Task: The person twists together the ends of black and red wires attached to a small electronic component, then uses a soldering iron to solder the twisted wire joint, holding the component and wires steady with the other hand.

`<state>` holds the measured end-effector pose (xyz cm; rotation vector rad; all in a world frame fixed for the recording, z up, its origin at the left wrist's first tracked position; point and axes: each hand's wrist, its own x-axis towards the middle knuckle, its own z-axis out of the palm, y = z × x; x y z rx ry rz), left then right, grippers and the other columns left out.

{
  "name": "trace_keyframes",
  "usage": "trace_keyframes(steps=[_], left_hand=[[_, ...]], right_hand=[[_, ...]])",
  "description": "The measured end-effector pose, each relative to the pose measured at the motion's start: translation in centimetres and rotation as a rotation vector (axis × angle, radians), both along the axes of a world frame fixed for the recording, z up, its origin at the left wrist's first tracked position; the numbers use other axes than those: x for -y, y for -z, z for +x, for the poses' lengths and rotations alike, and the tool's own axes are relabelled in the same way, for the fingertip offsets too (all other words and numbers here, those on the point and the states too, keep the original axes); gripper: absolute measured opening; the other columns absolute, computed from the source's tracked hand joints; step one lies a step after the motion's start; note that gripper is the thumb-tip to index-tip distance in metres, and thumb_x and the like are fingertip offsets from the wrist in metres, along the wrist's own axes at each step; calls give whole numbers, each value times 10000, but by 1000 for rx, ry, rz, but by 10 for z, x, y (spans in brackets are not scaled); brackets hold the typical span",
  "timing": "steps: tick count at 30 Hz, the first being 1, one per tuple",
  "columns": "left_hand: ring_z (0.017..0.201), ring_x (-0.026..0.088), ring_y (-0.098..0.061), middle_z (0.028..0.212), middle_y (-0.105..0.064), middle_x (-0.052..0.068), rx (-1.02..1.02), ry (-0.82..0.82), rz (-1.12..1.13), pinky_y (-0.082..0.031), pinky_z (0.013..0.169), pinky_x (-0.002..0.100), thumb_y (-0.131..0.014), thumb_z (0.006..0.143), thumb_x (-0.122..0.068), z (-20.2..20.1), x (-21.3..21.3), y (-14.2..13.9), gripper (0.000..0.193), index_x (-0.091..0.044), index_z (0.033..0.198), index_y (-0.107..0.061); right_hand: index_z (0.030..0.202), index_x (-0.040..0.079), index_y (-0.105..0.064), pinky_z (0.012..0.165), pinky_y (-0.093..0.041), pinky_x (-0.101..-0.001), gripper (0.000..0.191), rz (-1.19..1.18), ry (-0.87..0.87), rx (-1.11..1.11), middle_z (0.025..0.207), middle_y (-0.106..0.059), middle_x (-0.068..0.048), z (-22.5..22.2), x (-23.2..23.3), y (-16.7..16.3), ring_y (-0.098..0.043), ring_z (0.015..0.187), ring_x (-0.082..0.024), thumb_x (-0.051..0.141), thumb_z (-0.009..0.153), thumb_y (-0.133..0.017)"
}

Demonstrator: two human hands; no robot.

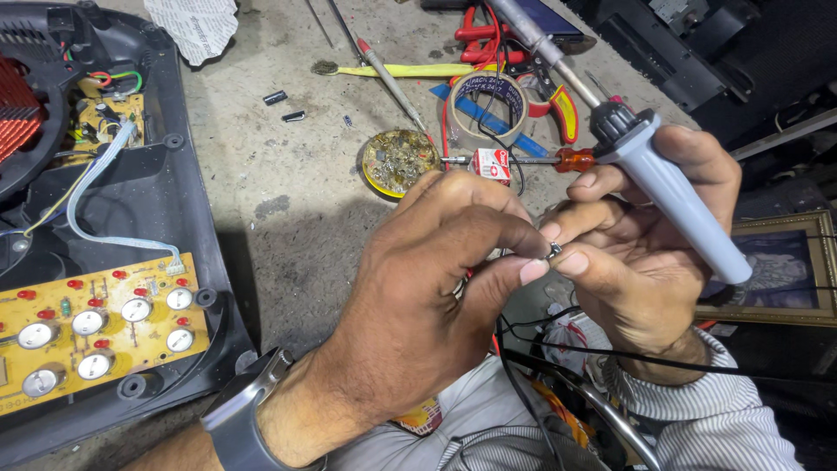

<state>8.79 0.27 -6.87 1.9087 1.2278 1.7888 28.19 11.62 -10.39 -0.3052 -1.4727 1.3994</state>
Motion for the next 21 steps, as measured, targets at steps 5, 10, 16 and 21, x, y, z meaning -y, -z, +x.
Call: trace_keyframes(steps=[5,10,16,21], left_hand=[[1026,270,-684,1062,-662,105,27,38,-36,-551,913,373,-748,927,-46,0,0,0,145,-9,1031,-655],[978,275,-692,1037,-669,114,41,44,-45,-558,858,373,-733,920,-47,0,-1,-1,140,5,1021,-652],[988,286,-677,1038,-660,118,9,43,-24,-547,875,376,-723,931,-39,-1,0,0,131,4,1027,-644],[995,285,-664,1050,-655,113,-13,54,-18,-540,891,380,-717,937,-25,-3,0,2,137,-5,1044,-634]], right_hand=[[1537,126,-214,814,-685,-405,998,115,87,45,1243,-550,-221,0,1,-1,-716,950,-256,-139,792,-822],[1518,118,-226,863,-686,-392,930,206,171,101,1340,-474,-175,-3,5,-4,-613,1103,-174,-107,843,-825],[1503,112,-229,864,-686,-387,912,223,173,104,1391,-465,-178,-3,5,-4,-607,1119,-167,-94,843,-823],[1529,132,-209,865,-696,-408,947,212,142,141,1290,-508,-205,3,3,1,-669,1010,-215,-126,851,-817]])
